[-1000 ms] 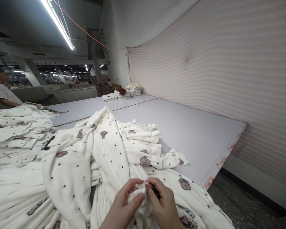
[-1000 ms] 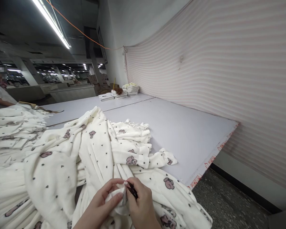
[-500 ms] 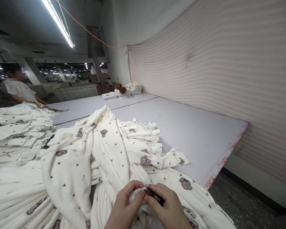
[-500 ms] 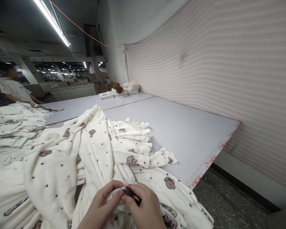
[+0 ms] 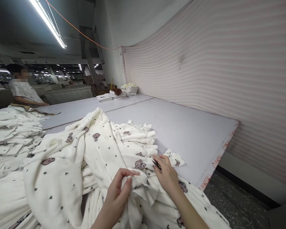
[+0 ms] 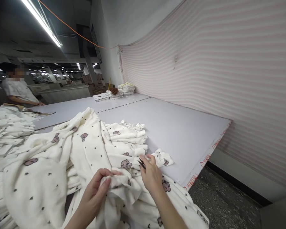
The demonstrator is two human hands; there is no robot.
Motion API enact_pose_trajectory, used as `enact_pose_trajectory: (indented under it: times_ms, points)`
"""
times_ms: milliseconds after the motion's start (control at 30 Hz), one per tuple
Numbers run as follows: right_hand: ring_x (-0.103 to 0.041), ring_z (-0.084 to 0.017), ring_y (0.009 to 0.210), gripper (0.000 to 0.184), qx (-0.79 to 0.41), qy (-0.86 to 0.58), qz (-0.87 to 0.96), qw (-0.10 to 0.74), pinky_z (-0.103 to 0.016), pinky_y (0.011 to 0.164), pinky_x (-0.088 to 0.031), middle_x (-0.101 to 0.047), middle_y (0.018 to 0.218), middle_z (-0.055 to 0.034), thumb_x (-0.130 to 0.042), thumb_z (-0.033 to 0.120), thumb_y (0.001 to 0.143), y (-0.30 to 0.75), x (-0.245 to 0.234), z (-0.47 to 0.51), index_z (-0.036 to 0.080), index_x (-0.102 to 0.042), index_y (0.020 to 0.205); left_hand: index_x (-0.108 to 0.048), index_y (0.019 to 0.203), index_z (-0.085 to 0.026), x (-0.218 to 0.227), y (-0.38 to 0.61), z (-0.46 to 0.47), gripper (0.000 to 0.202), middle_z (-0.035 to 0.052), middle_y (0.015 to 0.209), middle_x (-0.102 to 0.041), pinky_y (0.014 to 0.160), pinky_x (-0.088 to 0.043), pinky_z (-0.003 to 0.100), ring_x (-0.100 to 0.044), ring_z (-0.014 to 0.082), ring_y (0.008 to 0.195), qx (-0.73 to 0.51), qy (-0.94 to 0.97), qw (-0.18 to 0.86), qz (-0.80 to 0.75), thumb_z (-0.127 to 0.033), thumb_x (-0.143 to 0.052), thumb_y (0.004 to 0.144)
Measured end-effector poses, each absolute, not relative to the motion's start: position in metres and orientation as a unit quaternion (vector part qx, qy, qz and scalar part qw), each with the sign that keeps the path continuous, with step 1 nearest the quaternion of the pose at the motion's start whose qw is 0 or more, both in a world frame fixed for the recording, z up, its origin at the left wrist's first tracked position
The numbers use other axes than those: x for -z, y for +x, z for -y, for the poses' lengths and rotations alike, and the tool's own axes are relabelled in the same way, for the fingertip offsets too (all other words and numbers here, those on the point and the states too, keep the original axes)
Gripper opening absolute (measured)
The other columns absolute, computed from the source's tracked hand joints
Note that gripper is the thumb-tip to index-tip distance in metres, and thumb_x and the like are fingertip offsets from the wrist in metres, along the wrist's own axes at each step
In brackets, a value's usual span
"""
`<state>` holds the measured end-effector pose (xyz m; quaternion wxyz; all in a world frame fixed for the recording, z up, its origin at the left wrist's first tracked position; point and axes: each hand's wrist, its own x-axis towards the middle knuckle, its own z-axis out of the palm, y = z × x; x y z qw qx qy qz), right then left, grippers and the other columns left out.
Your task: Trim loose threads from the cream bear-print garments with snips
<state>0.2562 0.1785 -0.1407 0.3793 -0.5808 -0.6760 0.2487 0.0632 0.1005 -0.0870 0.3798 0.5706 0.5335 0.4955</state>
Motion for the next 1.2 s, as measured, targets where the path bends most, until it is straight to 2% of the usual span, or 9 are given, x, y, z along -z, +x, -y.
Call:
enact_pose_trajectory:
  times_ms: [100, 200, 433, 600, 733, 800, 867, 1000, 1200]
  points:
    - [-0.062, -0.025, 0.092, 0.018, -0.265, -0.535, 0.703, 0.388, -0.036, 0.077, -0.049, -0.059, 0.113, -0.0077, -0.054, 0.017, 0.082, 0.256, 0.142, -0.189, 0.023, -0.069, 0.090, -0.053, 0.105, -0.022, 0.089, 0.066, -0.118, 0.024, -0.0005, 0.081, -0.055, 0.062, -0.045, 0.025, -0.054, 0.0160, 0.067, -0.460, 0.567, 0.397, -0.555, -0.039, -0.046, 0.089]
    - [-0.062, -0.020, 0.090, 0.017, -0.293, -0.491, 0.714, 0.404, -0.029, 0.079, -0.050, -0.061, 0.099, -0.0044, -0.052, 0.017, 0.085, 0.256, 0.138, -0.167, 0.023, -0.066, 0.092, -0.053, 0.122, -0.026, 0.096, 0.075, -0.129, 0.039, 0.0026, 0.096, -0.061, 0.076, -0.046, 0.030, -0.059, 0.0202, 0.083, -0.352, 0.685, 0.329, -0.546, -0.022, -0.049, 0.083]
    - [-0.058, -0.019, 0.099, 0.047, -0.385, -0.451, 0.684, 0.424, -0.028, 0.083, -0.048, -0.056, 0.108, -0.0041, -0.050, 0.011, 0.084, 0.268, 0.127, -0.136, 0.030, -0.053, 0.127, -0.051, 0.088, -0.023, 0.108, 0.078, -0.119, 0.016, -0.0011, 0.074, -0.060, 0.063, -0.045, 0.028, -0.057, 0.0179, 0.065, -0.328, 0.721, 0.248, -0.558, -0.015, -0.036, 0.085]
    - [-0.055, -0.016, 0.075, 0.012, -0.376, -0.442, 0.695, 0.425, -0.024, 0.064, -0.042, -0.050, 0.087, -0.0009, -0.054, 0.017, 0.083, 0.257, 0.117, -0.142, 0.021, -0.066, 0.080, -0.053, 0.090, -0.023, 0.099, 0.074, -0.093, 0.011, 0.0023, 0.087, -0.054, 0.063, -0.050, 0.031, -0.058, 0.0190, 0.069, -0.367, 0.712, 0.166, -0.575, -0.030, -0.050, 0.082]
    - [-0.051, -0.015, 0.070, 0.020, -0.438, -0.444, 0.659, 0.421, -0.024, 0.062, -0.040, -0.049, 0.071, 0.0022, -0.053, 0.021, 0.085, 0.249, 0.114, -0.133, 0.019, -0.054, 0.066, -0.055, 0.090, -0.023, 0.108, 0.075, -0.077, 0.018, 0.0079, 0.114, -0.043, 0.050, -0.048, 0.026, -0.053, 0.0116, 0.058, -0.399, 0.695, 0.057, -0.596, -0.035, -0.064, 0.078]
    - [-0.051, -0.015, 0.069, 0.017, -0.445, -0.457, 0.654, 0.406, -0.024, 0.063, -0.041, -0.051, 0.069, 0.0025, -0.052, 0.020, 0.085, 0.248, 0.111, -0.125, 0.019, -0.054, 0.068, -0.055, 0.088, -0.023, 0.113, 0.075, -0.073, 0.004, 0.0091, 0.119, -0.042, 0.053, -0.048, 0.026, -0.050, 0.0097, 0.058, -0.417, 0.706, 0.009, -0.572, -0.021, -0.053, 0.085]
    - [-0.055, -0.017, 0.074, 0.005, -0.426, -0.480, 0.660, 0.391, -0.025, 0.067, -0.043, -0.057, 0.076, 0.0014, -0.055, 0.020, 0.083, 0.251, 0.106, -0.116, 0.020, -0.058, 0.079, -0.054, 0.088, -0.023, 0.115, 0.074, -0.071, 0.013, 0.0098, 0.120, -0.044, 0.059, -0.049, 0.026, -0.051, 0.0106, 0.061, -0.433, 0.713, -0.017, -0.552, -0.012, -0.048, 0.087]
    - [-0.061, -0.020, 0.085, 0.019, -0.383, -0.457, 0.708, 0.378, -0.026, 0.073, -0.048, -0.063, 0.094, -0.0028, -0.060, 0.024, 0.082, 0.261, 0.090, -0.099, 0.024, -0.062, 0.101, -0.054, 0.092, -0.023, 0.115, 0.071, -0.071, 0.016, 0.0091, 0.113, -0.053, 0.072, -0.049, 0.027, -0.061, 0.0181, 0.082, -0.449, 0.721, -0.013, -0.527, -0.010, -0.048, 0.085]
    - [-0.066, -0.022, 0.076, 0.023, -0.284, -0.449, 0.801, 0.275, -0.025, 0.057, -0.046, -0.067, 0.089, -0.0049, -0.054, 0.030, 0.088, 0.260, 0.073, -0.090, 0.027, -0.069, 0.106, -0.054, 0.098, -0.023, 0.110, 0.068, -0.068, 0.019, 0.0094, 0.111, -0.055, 0.078, -0.050, 0.026, -0.064, 0.0194, 0.090, -0.442, 0.736, -0.010, -0.513, -0.009, -0.049, 0.085]
